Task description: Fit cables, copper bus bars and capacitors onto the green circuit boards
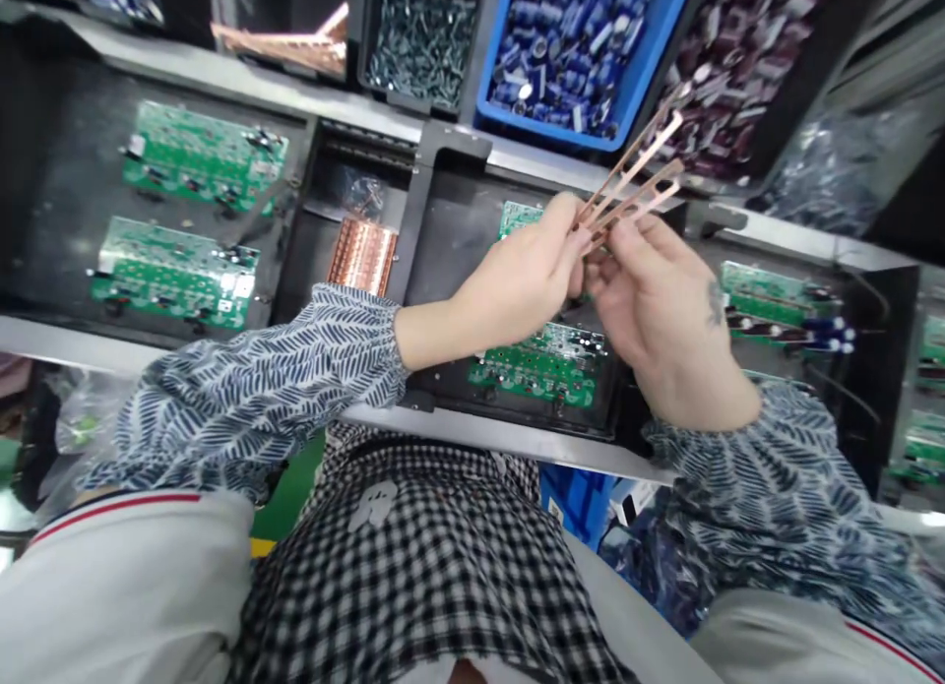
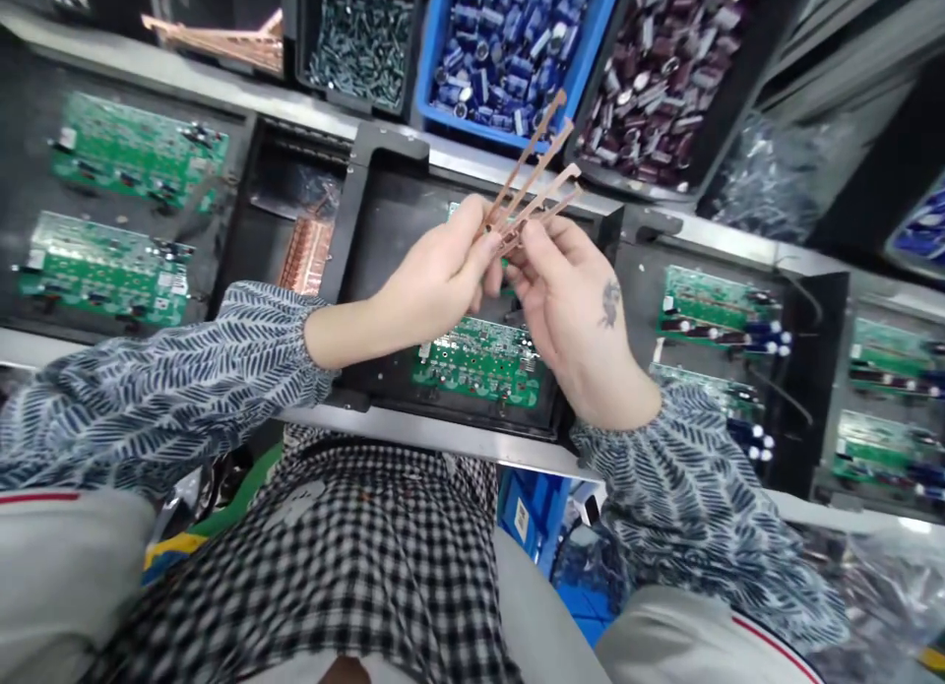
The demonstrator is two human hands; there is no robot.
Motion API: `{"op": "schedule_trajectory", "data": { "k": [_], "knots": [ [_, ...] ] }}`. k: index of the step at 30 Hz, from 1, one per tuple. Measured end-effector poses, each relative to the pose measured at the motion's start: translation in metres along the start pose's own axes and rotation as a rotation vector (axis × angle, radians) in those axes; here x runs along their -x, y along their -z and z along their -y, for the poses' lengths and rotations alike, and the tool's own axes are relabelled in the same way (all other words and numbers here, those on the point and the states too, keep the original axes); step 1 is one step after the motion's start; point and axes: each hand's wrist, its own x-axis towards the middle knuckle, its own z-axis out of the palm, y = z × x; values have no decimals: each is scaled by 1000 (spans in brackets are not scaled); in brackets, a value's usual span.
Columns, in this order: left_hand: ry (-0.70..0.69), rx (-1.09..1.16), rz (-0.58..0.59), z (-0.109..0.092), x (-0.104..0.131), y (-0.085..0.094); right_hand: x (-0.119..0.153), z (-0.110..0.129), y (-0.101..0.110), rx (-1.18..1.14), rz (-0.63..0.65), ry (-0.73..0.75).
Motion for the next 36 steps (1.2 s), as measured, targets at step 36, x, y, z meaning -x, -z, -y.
{"op": "schedule_trajectory", "data": {
  "k": [36],
  "knots": [
    [-224,-497,196,8,-21,39,-12,17,22,836,9,407]
  ]
}}
